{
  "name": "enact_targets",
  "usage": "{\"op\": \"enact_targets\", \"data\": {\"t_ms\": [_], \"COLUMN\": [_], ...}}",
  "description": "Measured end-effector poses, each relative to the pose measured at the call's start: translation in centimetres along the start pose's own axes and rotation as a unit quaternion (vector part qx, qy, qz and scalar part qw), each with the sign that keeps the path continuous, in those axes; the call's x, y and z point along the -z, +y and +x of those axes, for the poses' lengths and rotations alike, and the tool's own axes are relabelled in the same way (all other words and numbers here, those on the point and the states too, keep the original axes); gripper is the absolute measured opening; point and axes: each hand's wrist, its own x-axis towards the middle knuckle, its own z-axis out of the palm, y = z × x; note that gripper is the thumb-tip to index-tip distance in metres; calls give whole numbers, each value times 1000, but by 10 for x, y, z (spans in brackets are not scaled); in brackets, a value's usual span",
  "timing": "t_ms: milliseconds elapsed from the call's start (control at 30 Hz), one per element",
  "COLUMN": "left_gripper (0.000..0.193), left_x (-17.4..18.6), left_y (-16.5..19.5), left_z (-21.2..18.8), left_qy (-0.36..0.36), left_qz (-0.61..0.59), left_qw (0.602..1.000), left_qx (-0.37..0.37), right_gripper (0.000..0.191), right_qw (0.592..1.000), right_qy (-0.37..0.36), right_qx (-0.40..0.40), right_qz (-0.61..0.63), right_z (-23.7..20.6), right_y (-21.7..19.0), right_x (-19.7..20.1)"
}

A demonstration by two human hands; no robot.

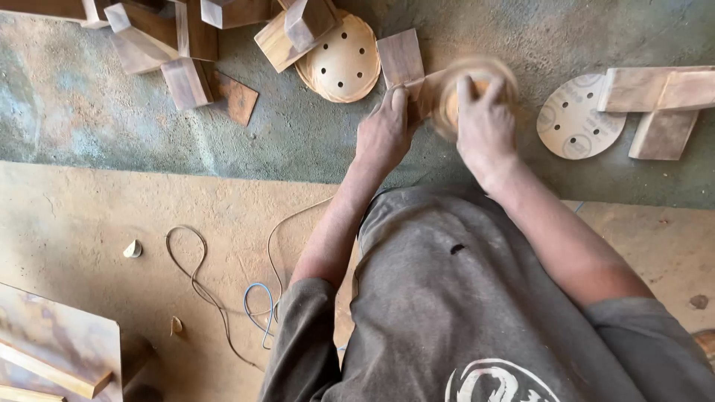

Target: The person picks up small wooden furniture components from a pile on a work mat and sands their surfaces and edges using a handheld power sander, working through the pieces one at a time and setting them back down as they finish.

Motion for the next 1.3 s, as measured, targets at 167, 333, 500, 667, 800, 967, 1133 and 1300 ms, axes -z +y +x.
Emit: {"op": "enact_targets", "data": {"t_ms": [167,333,500,667,800,967,1133,1300], "left_gripper": [53,47,47,52,45,51,47,46], "left_x": [7,8,1,-5,-10,-19,-24,-25], "left_y": [4,10,8,2,0,1,3,3], "left_z": [11,17,18,14,16,17,14,16], "left_qy": [-49,-96,-48,6,-31,26,44,83], "left_qz": [68,102,110,93,103,92,93,114], "left_qw": [996,990,993,994,994,995,994,989], "left_qx": [-12,11,-15,-48,-34,-40,-44,-33], "right_gripper": [76,81,87,92,87,104,94,111], "right_qw": [999,987,989,992,983,991,992,1000], "right_qy": [44,-3,-41,-7,-72,-70,-94,-20], "right_qx": [-27,-101,-103,-99,-140,-95,-85,-12], "right_qz": [12,123,101,81,89,56,7,-16], "right_z": [41,2,-44,-9,1,-6,28,25], "right_y": [-7,2,2,0,3,2,13,28], "right_x": [11,11,1,17,39,51,47,42]}}
